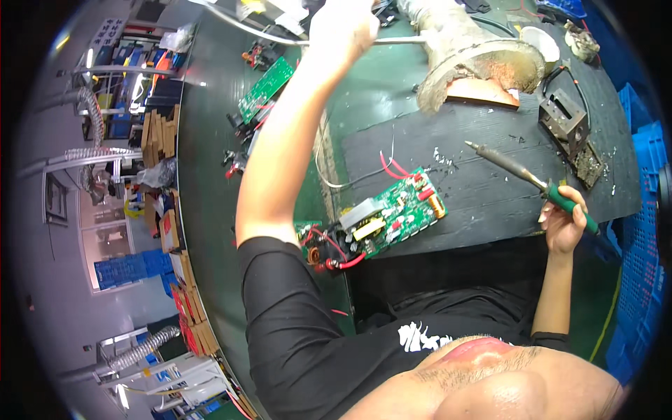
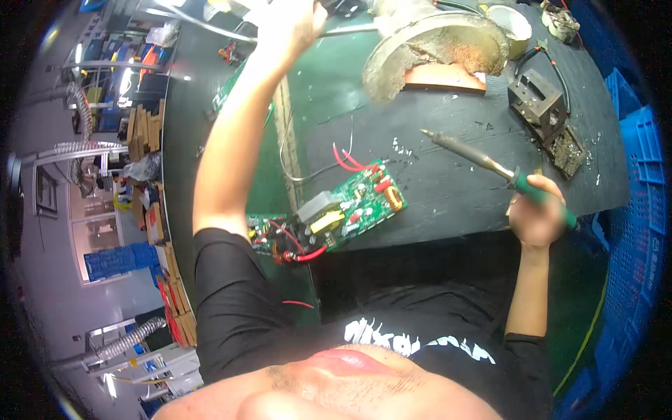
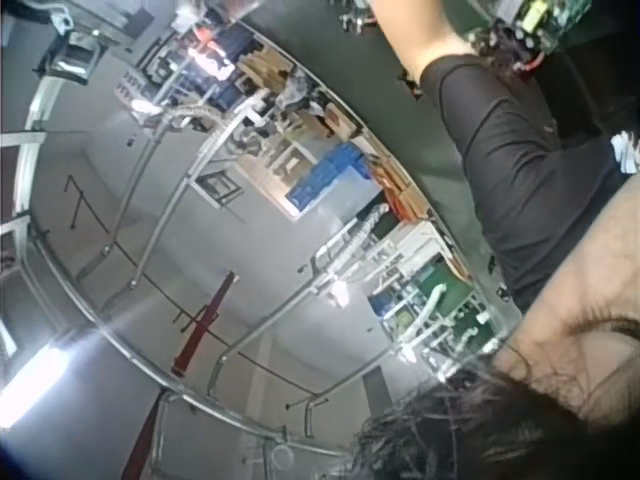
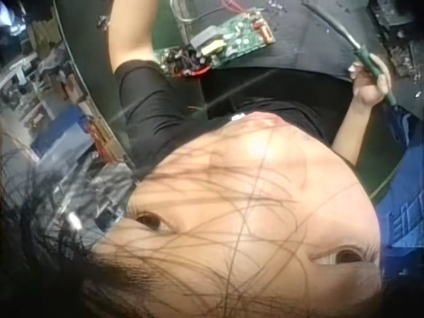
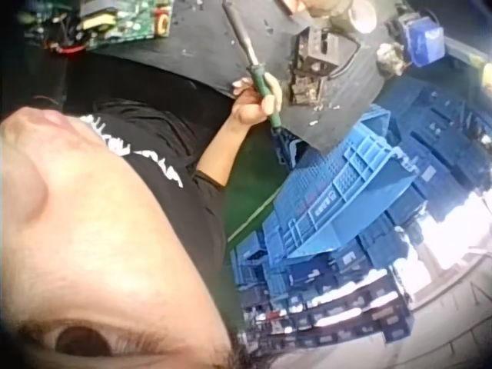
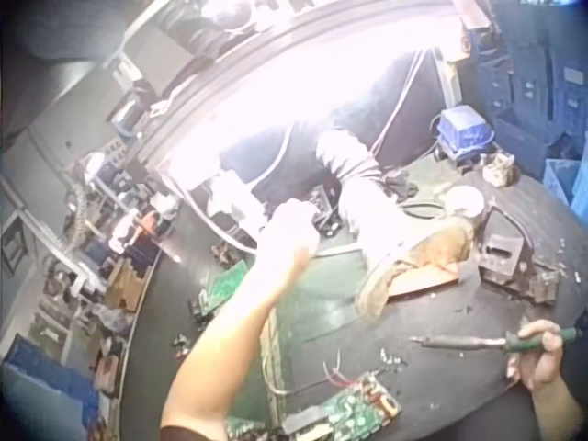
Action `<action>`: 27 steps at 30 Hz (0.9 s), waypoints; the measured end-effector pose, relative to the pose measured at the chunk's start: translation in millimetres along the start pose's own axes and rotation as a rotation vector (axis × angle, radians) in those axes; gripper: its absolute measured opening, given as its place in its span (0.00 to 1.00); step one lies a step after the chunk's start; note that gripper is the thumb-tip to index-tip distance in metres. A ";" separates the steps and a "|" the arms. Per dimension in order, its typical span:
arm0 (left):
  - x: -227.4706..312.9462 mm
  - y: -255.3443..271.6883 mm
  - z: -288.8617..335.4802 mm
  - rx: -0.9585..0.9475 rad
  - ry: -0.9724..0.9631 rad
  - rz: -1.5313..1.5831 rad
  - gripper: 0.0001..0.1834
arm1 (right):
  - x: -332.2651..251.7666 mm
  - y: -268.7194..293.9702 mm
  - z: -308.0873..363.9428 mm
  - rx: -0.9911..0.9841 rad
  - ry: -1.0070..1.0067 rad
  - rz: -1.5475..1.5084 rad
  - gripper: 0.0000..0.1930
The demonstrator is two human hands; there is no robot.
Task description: Soldering wires and components onto green printed circuit boards at an assembly workbench.
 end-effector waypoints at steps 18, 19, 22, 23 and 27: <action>-18.6 74.3 43.8 0.252 -0.021 -0.083 0.19 | -2.3 -16.8 -5.4 -0.035 0.028 -0.014 0.24; 1.5 91.5 59.1 0.191 -0.033 -0.093 0.18 | -2.7 -10.1 -4.5 -0.021 0.046 -0.012 0.24; 43.7 113.6 97.3 0.310 -0.233 -0.101 0.12 | -5.2 -3.9 -4.5 -0.023 0.016 -0.087 0.25; 54.3 117.9 108.0 0.319 -0.300 -0.110 0.11 | -4.1 -5.9 -6.1 -0.003 0.009 -0.104 0.25; 89.1 117.5 135.3 0.167 -0.460 -0.053 0.10 | 1.0 -8.3 -10.2 -0.025 -0.012 -0.103 0.25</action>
Point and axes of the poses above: each hand's wrist, its own z-axis away from the middle knuckle, its own y-axis out of the back of the hand, x = y × z, the point moved 1 cm from there along -z, towards the middle knuckle, and after that the axes turned 15 degrees about -z, right-handed, at the moved point
